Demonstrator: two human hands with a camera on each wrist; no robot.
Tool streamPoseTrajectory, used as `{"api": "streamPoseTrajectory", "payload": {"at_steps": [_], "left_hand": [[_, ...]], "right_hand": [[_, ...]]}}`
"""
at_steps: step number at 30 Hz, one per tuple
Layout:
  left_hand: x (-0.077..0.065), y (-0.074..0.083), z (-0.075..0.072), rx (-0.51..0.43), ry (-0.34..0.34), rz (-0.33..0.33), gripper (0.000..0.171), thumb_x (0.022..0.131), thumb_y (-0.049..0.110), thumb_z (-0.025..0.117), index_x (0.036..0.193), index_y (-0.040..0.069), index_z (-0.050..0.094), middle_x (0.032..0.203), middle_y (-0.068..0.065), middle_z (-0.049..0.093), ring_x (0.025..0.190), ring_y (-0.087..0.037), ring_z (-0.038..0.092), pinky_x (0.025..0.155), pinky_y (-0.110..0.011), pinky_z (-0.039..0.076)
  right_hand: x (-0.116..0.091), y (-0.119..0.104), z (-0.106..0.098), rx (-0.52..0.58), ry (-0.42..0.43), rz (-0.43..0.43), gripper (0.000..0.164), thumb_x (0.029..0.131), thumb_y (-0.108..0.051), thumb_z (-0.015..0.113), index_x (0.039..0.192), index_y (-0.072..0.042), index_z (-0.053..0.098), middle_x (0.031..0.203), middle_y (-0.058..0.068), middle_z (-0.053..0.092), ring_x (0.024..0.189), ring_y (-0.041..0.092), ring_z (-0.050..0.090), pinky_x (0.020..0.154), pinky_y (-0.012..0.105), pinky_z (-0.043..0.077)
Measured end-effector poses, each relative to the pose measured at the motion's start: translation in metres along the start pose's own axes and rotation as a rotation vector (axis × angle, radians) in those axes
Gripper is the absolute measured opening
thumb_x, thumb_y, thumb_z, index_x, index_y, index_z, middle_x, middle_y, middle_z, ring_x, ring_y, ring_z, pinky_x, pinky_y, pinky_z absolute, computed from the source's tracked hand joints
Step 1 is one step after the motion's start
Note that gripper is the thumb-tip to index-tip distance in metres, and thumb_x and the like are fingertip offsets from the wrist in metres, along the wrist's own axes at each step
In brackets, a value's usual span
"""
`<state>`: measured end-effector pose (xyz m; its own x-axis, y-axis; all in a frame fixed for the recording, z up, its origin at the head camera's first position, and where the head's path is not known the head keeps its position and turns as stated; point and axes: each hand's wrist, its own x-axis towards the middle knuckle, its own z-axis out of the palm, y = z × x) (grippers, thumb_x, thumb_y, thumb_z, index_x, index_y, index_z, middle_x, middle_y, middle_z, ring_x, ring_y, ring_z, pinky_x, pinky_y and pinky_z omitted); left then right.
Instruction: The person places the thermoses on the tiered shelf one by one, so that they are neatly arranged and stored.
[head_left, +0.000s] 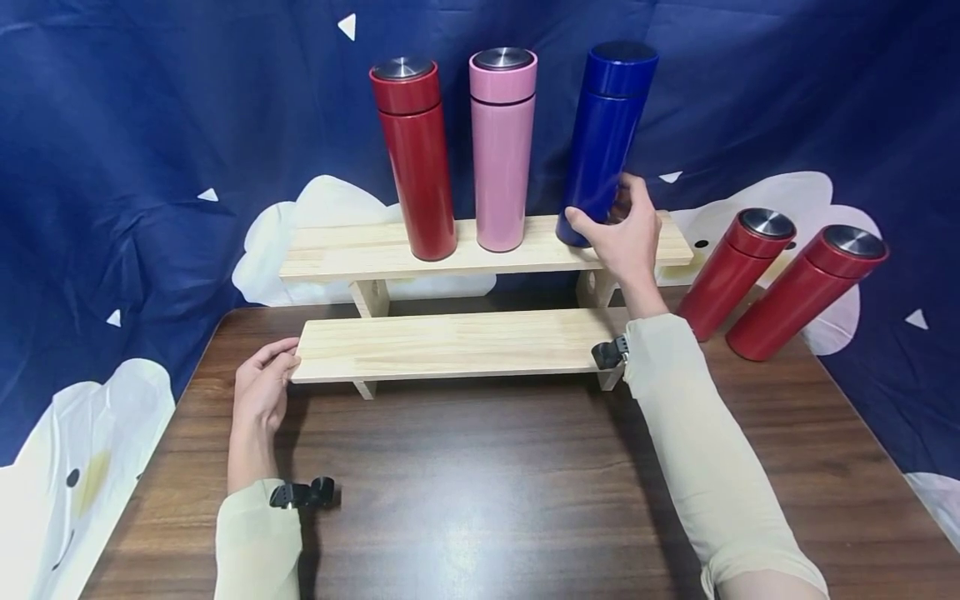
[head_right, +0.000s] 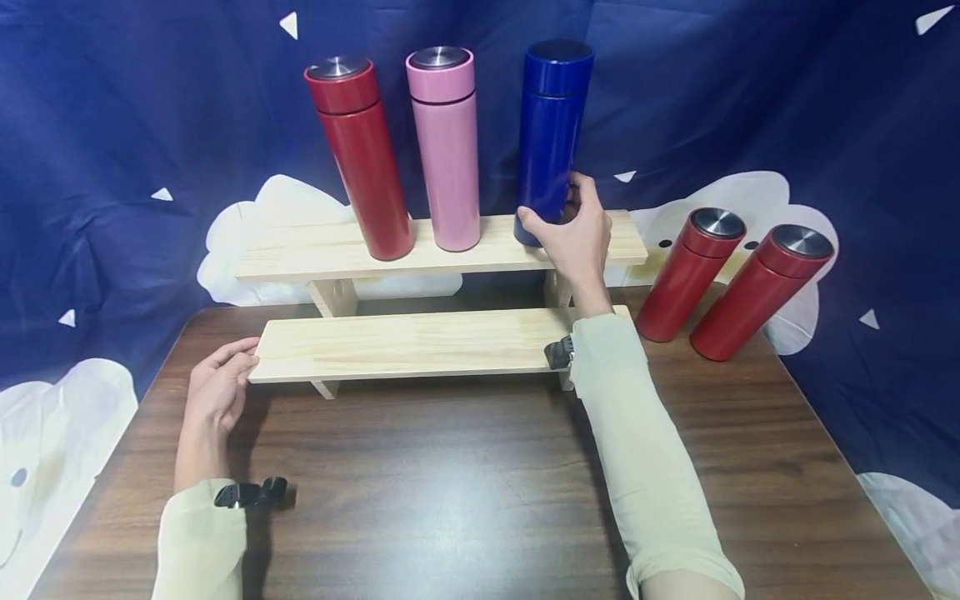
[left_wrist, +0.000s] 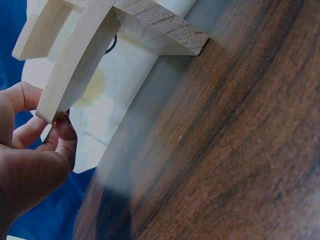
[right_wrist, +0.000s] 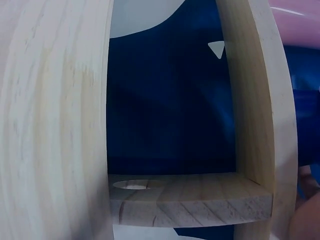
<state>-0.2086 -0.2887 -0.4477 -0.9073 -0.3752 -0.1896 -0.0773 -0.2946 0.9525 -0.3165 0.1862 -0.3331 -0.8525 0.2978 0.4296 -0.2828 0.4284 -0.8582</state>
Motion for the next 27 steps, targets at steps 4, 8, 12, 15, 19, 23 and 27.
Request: {"api": "streamPoseTrajectory", "payload": {"at_steps": [4,8,12,15,19,23,27], "left_hand": [[-0.0007,0.0008,-0.0006,-0.001,0.0,-0.008,0.032,0.087,-0.017,0.053,0.099,0.004,0.074,0.088,-0.002,0.07,0.071,-0.008,0.06,0.06,-0.016,0.05],[-0.0007,0.0006,-0.0008,0.0,-0.002,-0.009,0.032,0.087,-0.017,0.053,0.098,0.005,0.074,0.087,-0.001,0.07,0.07,-0.008,0.058,0.059,-0.016,0.048],[-0.0006,-0.0002,-0.0005,-0.001,-0.003,-0.008,0.033,0.087,-0.017,0.052,0.097,0.006,0.074,0.087,0.0,0.07,0.071,-0.008,0.058,0.059,-0.016,0.048],[-0.0003,-0.0007,-0.0004,-0.005,-0.007,-0.01,0.033,0.087,-0.016,0.053,0.096,0.006,0.074,0.086,0.0,0.071,0.072,-0.008,0.06,0.06,-0.016,0.049],[0.0003,-0.0012,-0.0006,-0.015,-0.009,-0.008,0.033,0.087,-0.016,0.052,0.096,0.006,0.074,0.086,-0.001,0.071,0.073,-0.009,0.061,0.061,-0.016,0.05],[0.0003,-0.0014,-0.0005,-0.015,-0.008,-0.003,0.032,0.087,-0.016,0.052,0.096,0.006,0.073,0.086,0.0,0.071,0.073,-0.008,0.061,0.061,-0.016,0.05],[-0.0002,-0.0007,-0.0003,-0.014,-0.005,-0.005,0.032,0.087,-0.016,0.052,0.096,0.007,0.074,0.086,0.0,0.071,0.072,-0.009,0.061,0.06,-0.017,0.05]], "right_hand": [[-0.0008,0.0005,0.0004,0.012,-0.008,0.001,0.076,0.076,-0.044,0.084,0.139,-0.015,0.054,0.13,0.01,0.065,0.112,0.023,0.064,0.098,0.031,0.05],[-0.0016,0.0018,-0.0001,0.006,-0.014,0.007,0.077,0.077,-0.045,0.084,0.14,-0.014,0.053,0.132,0.01,0.063,0.115,0.024,0.063,0.101,0.033,0.049],[-0.0019,0.0026,-0.0011,-0.003,-0.016,0.007,0.078,0.077,-0.046,0.083,0.141,-0.014,0.052,0.133,0.011,0.062,0.116,0.025,0.063,0.102,0.034,0.049],[-0.0016,0.0035,-0.0015,-0.004,-0.014,0.007,0.078,0.077,-0.046,0.083,0.141,-0.014,0.052,0.133,0.011,0.062,0.116,0.025,0.063,0.102,0.034,0.049],[-0.001,0.004,-0.0014,-0.001,-0.013,0.003,0.078,0.076,-0.047,0.084,0.14,-0.014,0.052,0.132,0.01,0.063,0.115,0.024,0.063,0.101,0.034,0.05],[-0.0012,0.0032,-0.0024,0.023,-0.017,0.001,0.078,0.076,-0.044,0.085,0.14,-0.013,0.053,0.129,0.011,0.063,0.113,0.025,0.063,0.1,0.034,0.05],[-0.002,0.0026,-0.0058,0.087,-0.022,0.0,0.077,0.075,-0.038,0.087,0.138,-0.011,0.053,0.127,0.012,0.061,0.112,0.026,0.063,0.1,0.035,0.05]]}}
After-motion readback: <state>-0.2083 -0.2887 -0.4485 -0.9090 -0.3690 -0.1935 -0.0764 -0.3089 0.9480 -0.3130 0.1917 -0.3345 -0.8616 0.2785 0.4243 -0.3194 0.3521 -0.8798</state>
